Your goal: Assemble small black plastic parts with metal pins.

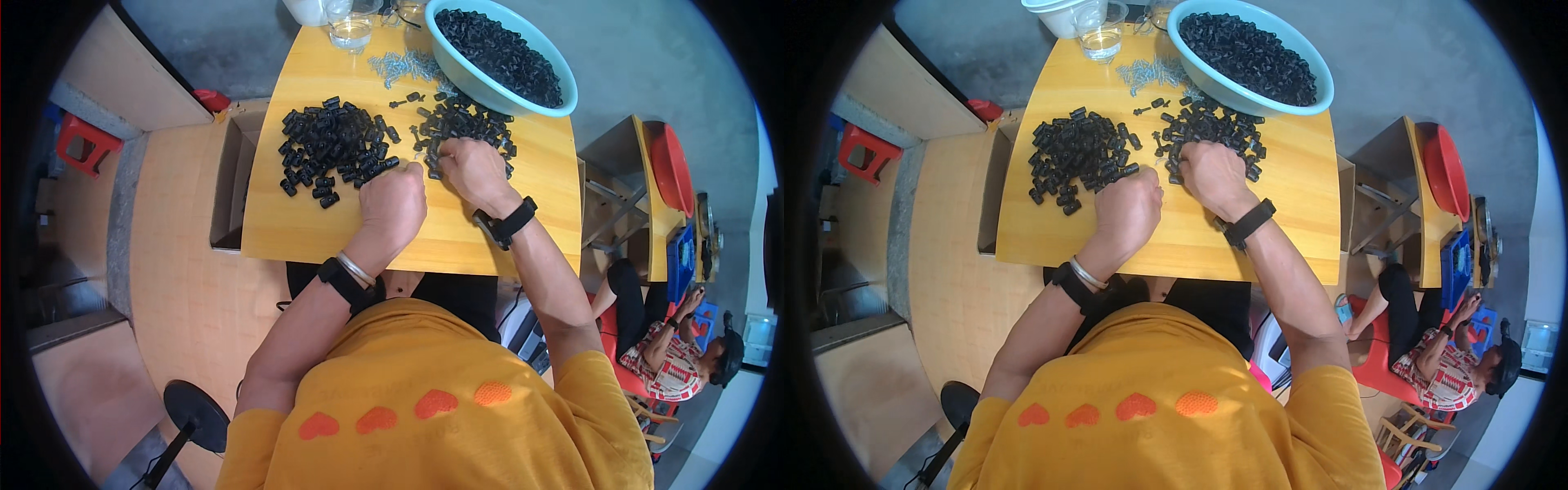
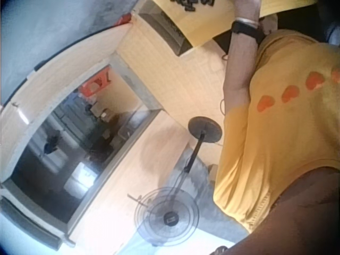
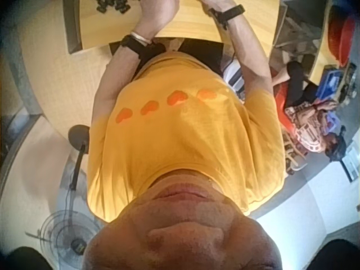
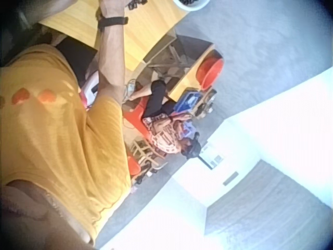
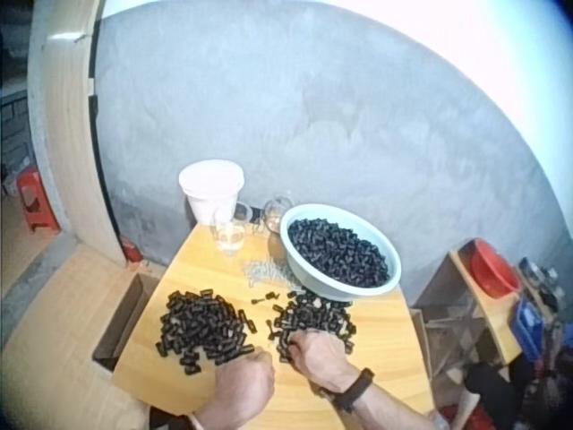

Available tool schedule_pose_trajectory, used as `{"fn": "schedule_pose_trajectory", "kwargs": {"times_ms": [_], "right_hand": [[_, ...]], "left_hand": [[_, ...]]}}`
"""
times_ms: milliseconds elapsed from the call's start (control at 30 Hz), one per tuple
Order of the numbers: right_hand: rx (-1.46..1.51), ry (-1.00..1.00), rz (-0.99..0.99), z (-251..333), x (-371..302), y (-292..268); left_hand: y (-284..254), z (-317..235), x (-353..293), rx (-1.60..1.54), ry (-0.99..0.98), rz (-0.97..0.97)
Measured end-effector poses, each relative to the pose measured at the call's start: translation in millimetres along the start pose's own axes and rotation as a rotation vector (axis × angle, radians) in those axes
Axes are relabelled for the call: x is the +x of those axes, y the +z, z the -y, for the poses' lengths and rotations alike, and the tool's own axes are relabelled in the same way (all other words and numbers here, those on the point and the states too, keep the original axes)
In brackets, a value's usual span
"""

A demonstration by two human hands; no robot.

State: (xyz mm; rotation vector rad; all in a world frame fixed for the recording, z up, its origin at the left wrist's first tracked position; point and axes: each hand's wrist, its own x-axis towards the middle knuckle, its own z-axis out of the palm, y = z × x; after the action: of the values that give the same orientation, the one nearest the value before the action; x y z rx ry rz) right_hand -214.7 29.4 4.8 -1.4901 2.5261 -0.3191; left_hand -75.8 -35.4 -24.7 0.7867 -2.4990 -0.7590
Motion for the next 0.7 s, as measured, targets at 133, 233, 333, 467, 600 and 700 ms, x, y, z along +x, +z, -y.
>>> {"fn": "schedule_pose_trajectory", "kwargs": {"times_ms": [133,233,333,467,600,700], "right_hand": [[0.031,-0.026,-0.084,-3.4,-3.6,-1.2],[0.268,-0.051,-0.168,-3.5,-17.8,-9.1],[0.773,0.027,-0.078,5.3,-39.9,-16.2],[1.181,-0.040,-0.009,23.4,-61.7,-18.2],[1.364,-0.089,-0.003,35.5,-73.0,-17.0],[1.418,-0.080,0.018,38.1,-76.4,-15.7]], "left_hand": [[-1.2,-2.4,3.6,0.048,-0.073,0.047],[-0.6,1.9,2.7,-0.020,-0.089,-0.025],[-3.3,3.1,-1.1,-0.092,-0.110,-0.068],[-19.0,-10.2,-19.7,-0.743,-0.068,-0.060],[-30.9,-17.6,-36.6,-1.132,-0.093,-0.023],[-38.7,-19.0,-43.9,-1.108,-0.066,-0.102]]}}
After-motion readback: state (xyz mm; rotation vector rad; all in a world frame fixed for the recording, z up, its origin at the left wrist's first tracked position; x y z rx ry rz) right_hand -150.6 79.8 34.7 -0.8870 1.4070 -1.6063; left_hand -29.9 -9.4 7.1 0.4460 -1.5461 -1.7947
